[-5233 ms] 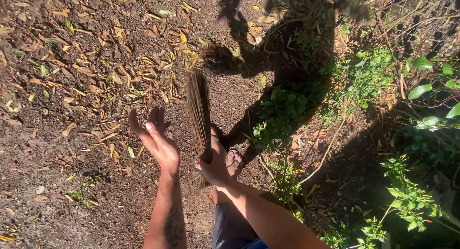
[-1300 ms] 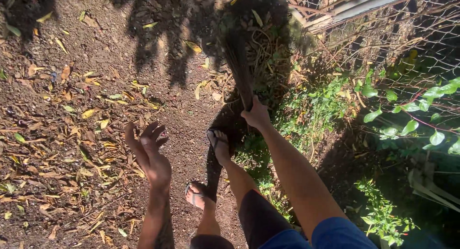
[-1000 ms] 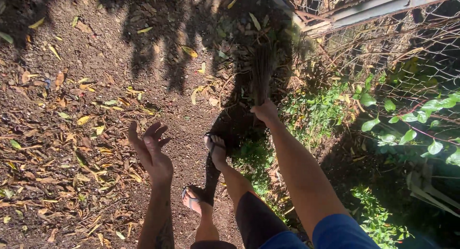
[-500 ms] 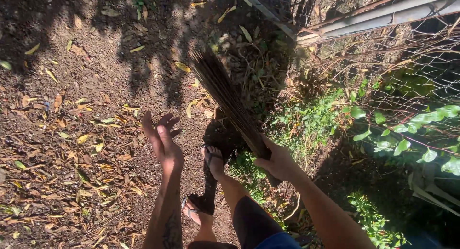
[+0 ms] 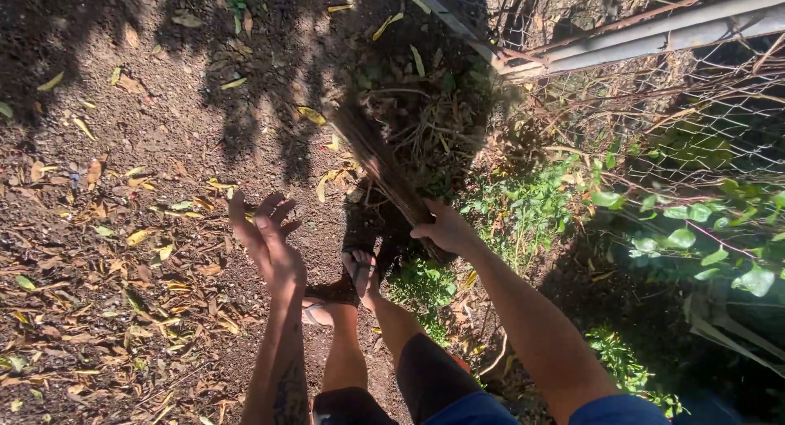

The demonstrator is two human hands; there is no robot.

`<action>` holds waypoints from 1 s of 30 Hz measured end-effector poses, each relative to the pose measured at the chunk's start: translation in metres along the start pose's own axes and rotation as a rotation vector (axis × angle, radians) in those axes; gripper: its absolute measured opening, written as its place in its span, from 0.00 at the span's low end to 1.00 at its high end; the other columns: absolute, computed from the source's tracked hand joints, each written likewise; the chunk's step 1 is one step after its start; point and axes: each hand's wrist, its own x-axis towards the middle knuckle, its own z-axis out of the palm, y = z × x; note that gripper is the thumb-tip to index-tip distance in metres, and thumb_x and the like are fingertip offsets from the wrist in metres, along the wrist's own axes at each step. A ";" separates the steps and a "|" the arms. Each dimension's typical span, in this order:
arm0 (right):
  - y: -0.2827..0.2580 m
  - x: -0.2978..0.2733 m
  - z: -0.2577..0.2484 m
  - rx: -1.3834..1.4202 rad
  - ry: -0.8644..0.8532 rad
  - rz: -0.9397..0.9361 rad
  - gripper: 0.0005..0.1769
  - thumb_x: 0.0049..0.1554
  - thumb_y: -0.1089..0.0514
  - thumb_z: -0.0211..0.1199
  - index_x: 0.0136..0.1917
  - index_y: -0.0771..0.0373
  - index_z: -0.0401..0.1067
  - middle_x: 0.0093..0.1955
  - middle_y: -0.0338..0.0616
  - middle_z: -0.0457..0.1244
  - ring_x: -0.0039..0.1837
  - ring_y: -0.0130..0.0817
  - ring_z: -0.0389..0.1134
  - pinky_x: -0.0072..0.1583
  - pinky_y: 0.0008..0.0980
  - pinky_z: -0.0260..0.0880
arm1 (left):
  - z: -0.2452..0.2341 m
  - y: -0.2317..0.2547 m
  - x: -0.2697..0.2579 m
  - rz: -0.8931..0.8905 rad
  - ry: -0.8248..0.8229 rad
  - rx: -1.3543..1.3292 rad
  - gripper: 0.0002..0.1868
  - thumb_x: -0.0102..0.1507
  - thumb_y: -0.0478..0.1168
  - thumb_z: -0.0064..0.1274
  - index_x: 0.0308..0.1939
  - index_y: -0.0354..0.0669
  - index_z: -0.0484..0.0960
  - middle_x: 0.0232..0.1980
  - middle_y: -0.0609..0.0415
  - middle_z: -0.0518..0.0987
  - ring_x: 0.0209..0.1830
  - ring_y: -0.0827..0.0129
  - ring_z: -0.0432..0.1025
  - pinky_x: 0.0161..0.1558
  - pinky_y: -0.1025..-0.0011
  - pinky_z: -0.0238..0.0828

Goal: Sweep debris and leaves from a dirt outdoor ground surface into a dustpan.

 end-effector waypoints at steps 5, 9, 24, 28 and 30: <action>0.022 -0.025 0.036 0.058 0.125 0.145 0.34 0.51 0.48 0.70 0.68 0.60 0.69 0.43 0.51 0.69 0.43 0.40 0.70 0.48 0.42 0.69 | -0.017 -0.020 0.000 -0.021 0.016 -0.067 0.41 0.74 0.68 0.30 0.79 0.44 0.46 0.62 0.36 0.76 0.55 0.53 0.78 0.48 0.60 0.79; -0.008 -0.101 0.130 0.581 0.144 0.175 0.21 0.53 0.58 0.66 0.59 0.63 0.67 0.41 0.43 0.65 0.41 0.30 0.67 0.42 0.36 0.68 | -0.031 -0.035 0.000 -0.032 0.011 -0.040 0.40 0.74 0.67 0.26 0.79 0.44 0.44 0.61 0.37 0.77 0.55 0.55 0.78 0.47 0.62 0.80; -0.041 0.059 0.148 0.092 0.229 0.133 0.40 0.55 0.50 0.66 0.72 0.68 0.53 0.43 0.56 0.68 0.42 0.49 0.71 0.43 0.50 0.71 | -0.111 -0.015 0.000 0.052 -0.001 0.024 0.36 0.76 0.61 0.25 0.78 0.39 0.43 0.62 0.35 0.76 0.55 0.52 0.78 0.46 0.59 0.81; -0.009 0.123 0.136 0.061 0.119 0.244 0.38 0.58 0.48 0.66 0.72 0.71 0.59 0.43 0.59 0.63 0.40 0.52 0.66 0.43 0.55 0.67 | -0.123 -0.037 -0.009 0.013 -0.020 -0.044 0.37 0.77 0.62 0.27 0.80 0.39 0.44 0.63 0.32 0.74 0.56 0.49 0.78 0.50 0.56 0.81; -0.018 0.083 0.126 -0.157 0.027 0.031 0.44 0.57 0.44 0.68 0.75 0.71 0.56 0.42 0.62 0.64 0.41 0.52 0.67 0.45 0.53 0.67 | -0.122 -0.045 -0.008 0.026 -0.017 -0.038 0.39 0.75 0.65 0.26 0.79 0.41 0.45 0.60 0.34 0.77 0.52 0.51 0.79 0.44 0.58 0.82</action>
